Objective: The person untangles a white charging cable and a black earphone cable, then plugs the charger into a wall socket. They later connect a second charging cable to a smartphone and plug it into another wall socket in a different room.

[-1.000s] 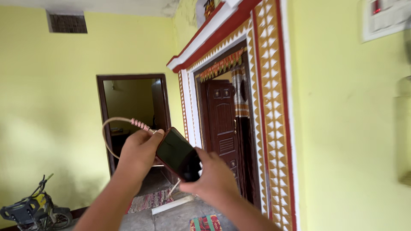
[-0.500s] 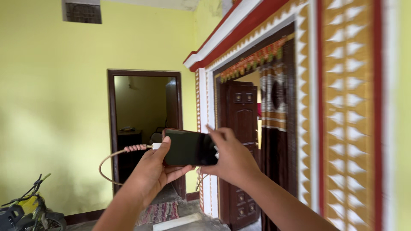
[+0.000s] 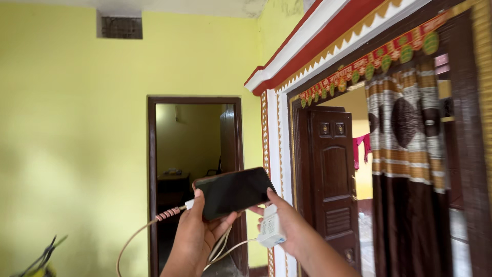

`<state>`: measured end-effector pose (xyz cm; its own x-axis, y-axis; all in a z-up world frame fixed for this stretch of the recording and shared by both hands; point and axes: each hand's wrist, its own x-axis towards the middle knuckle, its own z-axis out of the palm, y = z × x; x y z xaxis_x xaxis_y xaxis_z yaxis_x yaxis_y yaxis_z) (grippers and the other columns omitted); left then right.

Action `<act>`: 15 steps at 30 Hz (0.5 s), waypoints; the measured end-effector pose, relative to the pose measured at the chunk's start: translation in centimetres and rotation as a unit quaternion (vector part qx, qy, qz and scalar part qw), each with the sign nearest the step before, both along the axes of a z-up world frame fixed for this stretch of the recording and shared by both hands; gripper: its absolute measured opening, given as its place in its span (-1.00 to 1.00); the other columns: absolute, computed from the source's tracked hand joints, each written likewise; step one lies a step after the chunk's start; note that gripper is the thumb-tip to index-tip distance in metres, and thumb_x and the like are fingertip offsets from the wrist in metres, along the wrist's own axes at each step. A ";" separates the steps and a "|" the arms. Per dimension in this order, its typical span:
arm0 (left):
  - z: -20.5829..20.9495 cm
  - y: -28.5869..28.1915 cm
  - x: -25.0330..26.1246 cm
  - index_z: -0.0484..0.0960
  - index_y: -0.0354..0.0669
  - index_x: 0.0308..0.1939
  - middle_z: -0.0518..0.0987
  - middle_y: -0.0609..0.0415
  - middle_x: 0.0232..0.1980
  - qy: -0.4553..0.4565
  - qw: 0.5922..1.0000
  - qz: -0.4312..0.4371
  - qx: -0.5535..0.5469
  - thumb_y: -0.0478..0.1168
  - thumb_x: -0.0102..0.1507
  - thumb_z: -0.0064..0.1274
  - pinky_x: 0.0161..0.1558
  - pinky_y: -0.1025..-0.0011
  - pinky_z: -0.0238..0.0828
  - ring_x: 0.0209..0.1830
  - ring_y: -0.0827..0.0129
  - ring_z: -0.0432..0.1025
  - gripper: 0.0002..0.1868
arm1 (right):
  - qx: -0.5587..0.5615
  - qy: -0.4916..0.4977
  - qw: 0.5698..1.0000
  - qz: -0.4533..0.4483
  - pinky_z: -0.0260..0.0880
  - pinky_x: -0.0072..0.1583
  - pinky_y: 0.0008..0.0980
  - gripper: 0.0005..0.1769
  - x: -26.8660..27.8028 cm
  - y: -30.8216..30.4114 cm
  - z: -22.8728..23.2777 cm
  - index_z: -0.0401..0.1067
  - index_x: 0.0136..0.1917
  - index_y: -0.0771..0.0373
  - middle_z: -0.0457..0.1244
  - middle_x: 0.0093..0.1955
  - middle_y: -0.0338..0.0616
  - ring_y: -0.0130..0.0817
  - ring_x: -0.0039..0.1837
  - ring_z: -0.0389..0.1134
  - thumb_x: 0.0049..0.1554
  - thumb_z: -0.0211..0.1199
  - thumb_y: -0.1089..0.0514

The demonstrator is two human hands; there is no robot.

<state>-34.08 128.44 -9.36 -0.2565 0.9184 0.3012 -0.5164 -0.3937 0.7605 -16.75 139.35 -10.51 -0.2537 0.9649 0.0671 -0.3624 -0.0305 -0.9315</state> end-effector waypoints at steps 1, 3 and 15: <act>0.6 0.9 -0.5 0.46 -0.39 0.15 0.62 -0.18 0.03 0.011 1.000 0.001 -0.005 0.18 0.42 -0.30 0.04 0.24 0.61 -0.02 0.06 0.57 -0.37 | 0.002 0.013 1.000 -0.003 0.41 -0.06 -0.25 -0.40 -1.1 1.1 0.6 0.33 0.23 0.13 0.45 0.06 -0.05 -0.26 -0.15 0.29 0.17 0.10 -0.34; 1.5 2.7 -1.5 0.43 -0.41 0.16 0.59 -0.22 0.04 0.014 1.000 -0.006 -0.002 0.15 0.42 -0.35 0.07 0.28 0.55 0.00 0.09 0.57 -0.37 | -0.005 0.035 0.999 -0.010 0.40 -0.06 -0.23 -0.46 -2.6 2.8 1.2 0.41 0.15 0.02 0.38 0.00 -0.13 -0.26 -0.15 0.29 0.16 0.02 -0.37; 1.7 15.3 -3.2 0.47 -0.17 0.16 0.59 -0.03 0.00 0.048 0.998 -0.004 -0.036 0.22 0.43 -0.44 0.06 0.37 0.50 -0.02 0.31 0.53 -0.39 | 0.025 0.211 0.976 -0.051 0.44 -0.02 -0.13 -0.53 -5.4 16.1 1.6 0.35 0.05 0.16 0.23 -0.09 -0.08 -0.19 -0.09 0.29 0.22 0.13 -0.28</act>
